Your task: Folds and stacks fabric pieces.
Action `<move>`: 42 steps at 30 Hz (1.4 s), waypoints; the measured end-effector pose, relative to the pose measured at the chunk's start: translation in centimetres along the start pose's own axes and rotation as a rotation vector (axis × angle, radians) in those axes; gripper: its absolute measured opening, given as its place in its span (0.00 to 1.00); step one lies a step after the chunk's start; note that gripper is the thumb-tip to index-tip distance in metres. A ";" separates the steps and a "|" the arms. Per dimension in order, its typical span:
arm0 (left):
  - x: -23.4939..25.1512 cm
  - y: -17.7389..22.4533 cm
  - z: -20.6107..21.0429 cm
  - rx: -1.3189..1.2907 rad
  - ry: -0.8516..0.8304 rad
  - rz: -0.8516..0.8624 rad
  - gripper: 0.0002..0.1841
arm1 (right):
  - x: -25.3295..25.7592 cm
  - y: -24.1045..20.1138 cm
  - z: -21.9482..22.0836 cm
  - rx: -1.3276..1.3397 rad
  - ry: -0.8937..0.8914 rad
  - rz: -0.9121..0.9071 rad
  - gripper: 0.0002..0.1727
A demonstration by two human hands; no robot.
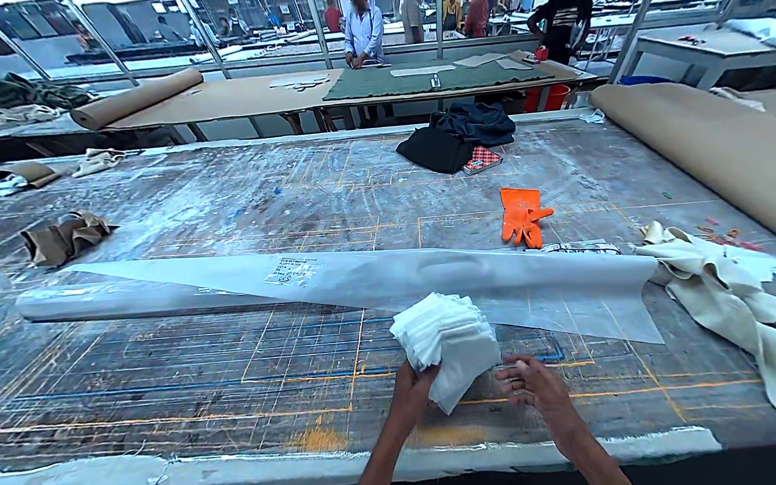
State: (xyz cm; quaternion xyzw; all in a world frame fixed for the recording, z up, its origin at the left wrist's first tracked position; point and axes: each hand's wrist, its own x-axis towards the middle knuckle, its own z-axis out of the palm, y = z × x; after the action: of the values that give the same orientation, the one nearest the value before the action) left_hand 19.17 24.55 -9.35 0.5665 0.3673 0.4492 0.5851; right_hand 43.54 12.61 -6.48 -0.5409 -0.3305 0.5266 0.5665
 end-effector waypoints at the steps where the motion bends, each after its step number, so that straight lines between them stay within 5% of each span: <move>1: 0.9 0.1 -0.1 -0.040 0.018 -0.042 0.20 | 1.2 0.7 0.5 -0.131 0.026 -0.071 0.26; 4: 2.7 -0.4 -0.6 -0.084 0.087 -0.124 0.25 | 4.6 2.2 2.2 -0.462 0.105 -0.234 0.35; 8: 3.3 -0.7 -0.9 -0.101 0.141 -0.212 0.34 | 7.7 2.8 3.6 -0.548 0.049 -0.209 0.43; 13: 2.2 0.5 0.1 0.066 0.193 -0.215 0.64 | 7.6 3.0 3.0 -0.396 -0.027 -0.179 0.42; 18: 3.7 5.0 1.9 -0.019 0.226 -0.144 0.42 | 5.7 2.6 1.6 -0.294 0.075 -0.174 0.45; 21: 6.0 11.1 1.6 -0.046 0.206 -0.002 0.34 | 4.2 2.3 1.7 -0.258 0.113 -0.186 0.36; 29: 10.7 26.7 0.5 0.058 0.170 0.467 0.34 | 2.1 2.3 6.3 -0.033 -0.065 -0.155 0.21; 38: 10.4 32.1 -0.1 -0.009 0.207 0.557 0.35 | 5.0 4.7 6.2 -0.430 0.209 -0.197 0.29; 42: 8.9 35.5 0.7 -0.014 0.221 0.568 0.31 | 5.4 2.5 8.8 -0.382 0.187 -0.193 0.33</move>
State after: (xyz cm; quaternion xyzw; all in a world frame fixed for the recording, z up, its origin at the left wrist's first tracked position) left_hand 18.86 31.13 26.68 0.5902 0.2526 0.6564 0.3962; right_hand 35.83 19.72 -8.16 -0.6506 -0.4204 0.3452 0.5299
